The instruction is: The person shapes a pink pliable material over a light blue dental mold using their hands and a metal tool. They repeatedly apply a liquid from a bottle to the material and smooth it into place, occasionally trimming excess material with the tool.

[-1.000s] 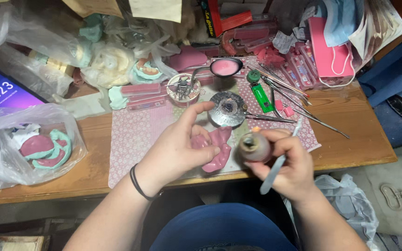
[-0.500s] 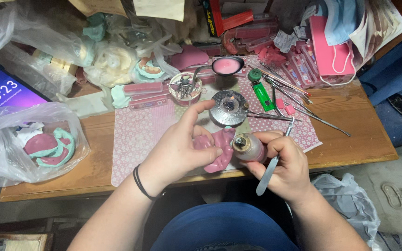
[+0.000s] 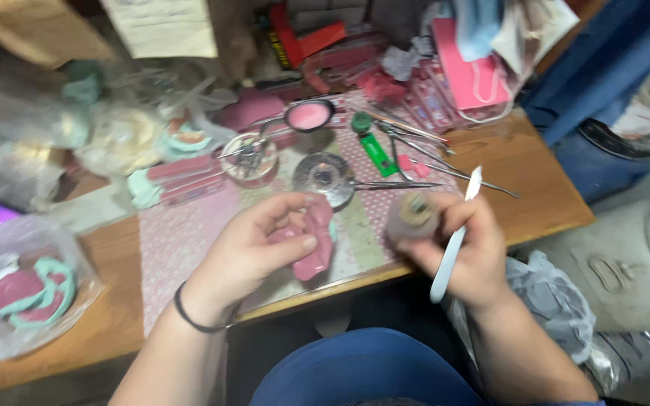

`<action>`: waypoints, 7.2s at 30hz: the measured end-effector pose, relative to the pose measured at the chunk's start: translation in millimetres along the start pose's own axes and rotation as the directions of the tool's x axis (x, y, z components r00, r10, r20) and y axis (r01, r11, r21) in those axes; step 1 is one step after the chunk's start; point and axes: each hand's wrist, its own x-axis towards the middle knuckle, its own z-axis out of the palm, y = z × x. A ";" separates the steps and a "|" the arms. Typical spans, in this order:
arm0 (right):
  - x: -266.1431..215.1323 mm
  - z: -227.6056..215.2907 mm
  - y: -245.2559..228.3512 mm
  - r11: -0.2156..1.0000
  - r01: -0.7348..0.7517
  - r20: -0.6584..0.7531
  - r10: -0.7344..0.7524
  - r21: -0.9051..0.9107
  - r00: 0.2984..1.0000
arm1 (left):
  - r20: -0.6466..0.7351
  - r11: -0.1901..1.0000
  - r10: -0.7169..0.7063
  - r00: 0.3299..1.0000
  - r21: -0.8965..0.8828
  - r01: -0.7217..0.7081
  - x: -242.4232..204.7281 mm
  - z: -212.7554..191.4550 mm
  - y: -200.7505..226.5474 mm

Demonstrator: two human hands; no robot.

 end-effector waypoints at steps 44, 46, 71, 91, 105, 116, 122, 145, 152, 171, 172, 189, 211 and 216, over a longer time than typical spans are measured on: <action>19.3 77.1 -21.0 0.907 0.416 0.098 -0.421 0.064 0.902 | -0.013 0.989 -0.027 1.000 0.142 0.029 8.2 1.6 -18.0; 19.6 76.9 -19.5 0.899 0.434 0.105 -0.439 0.065 0.892 | -0.016 0.989 -0.024 1.000 0.144 0.026 6.9 2.3 -16.1; 0.6 87.5 -11.1 0.895 0.359 -0.091 -0.347 0.265 0.933 | -0.044 0.958 0.208 0.977 -0.191 -0.213 -2.6 20.7 -33.7; -10.4 112.6 -15.1 0.832 0.374 -0.259 -0.287 0.410 0.922 | -0.073 0.928 0.307 0.949 -0.198 -0.316 3.7 24.4 -42.2; -16.5 111.8 -15.4 0.733 0.227 -0.198 -0.127 0.641 0.972 | -0.010 0.933 0.321 0.947 -0.168 -0.318 -1.0 26.1 -35.4; -1.1 91.9 5.0 0.791 0.327 -0.319 -0.177 0.516 0.931 | -0.017 0.928 0.203 0.979 -0.314 -0.198 6.8 17.1 -41.3; 12.0 87.4 -4.2 0.960 0.138 -0.182 -0.094 0.243 0.979 | -0.028 0.948 0.122 0.992 -0.293 -0.125 7.5 17.1 -41.9; 34.0 61.1 -30.0 0.920 0.351 0.343 -0.276 -0.177 0.898 | 0.314 0.972 -0.191 0.930 0.192 0.135 -12.7 5.2 -7.7; 30.5 6.3 -7.7 0.782 -0.065 0.154 0.203 -0.620 0.967 | 0.336 0.989 -0.051 0.941 -0.117 0.096 -8.1 -1.8 -10.1; 14.1 87.8 -21.0 0.707 -0.544 0.401 0.384 0.451 0.832 | 0.123 0.973 0.063 0.990 -0.228 -0.034 8.4 -6.4 -50.0; 15.5 88.7 -22.9 0.706 -0.545 0.401 0.385 0.452 0.831 | 0.123 0.973 0.062 0.990 -0.228 -0.032 8.3 -7.5 -45.3; 16.8 91.9 -9.6 0.777 -0.376 0.300 0.250 0.505 0.921 | 0.025 0.720 0.533 0.846 0.512 -0.469 -16.8 -2.3 -14.7; 10.6 84.8 -17.1 0.842 0.278 0.029 -0.327 0.462 0.944 | -0.047 0.830 0.476 0.878 0.352 -0.432 -16.1 -6.9 -24.0; 12.2 85.8 -17.5 0.844 0.343 0.017 -0.384 0.413 0.923 | -0.038 0.810 0.497 0.867 0.378 -0.448 -17.4 -7.3 -23.3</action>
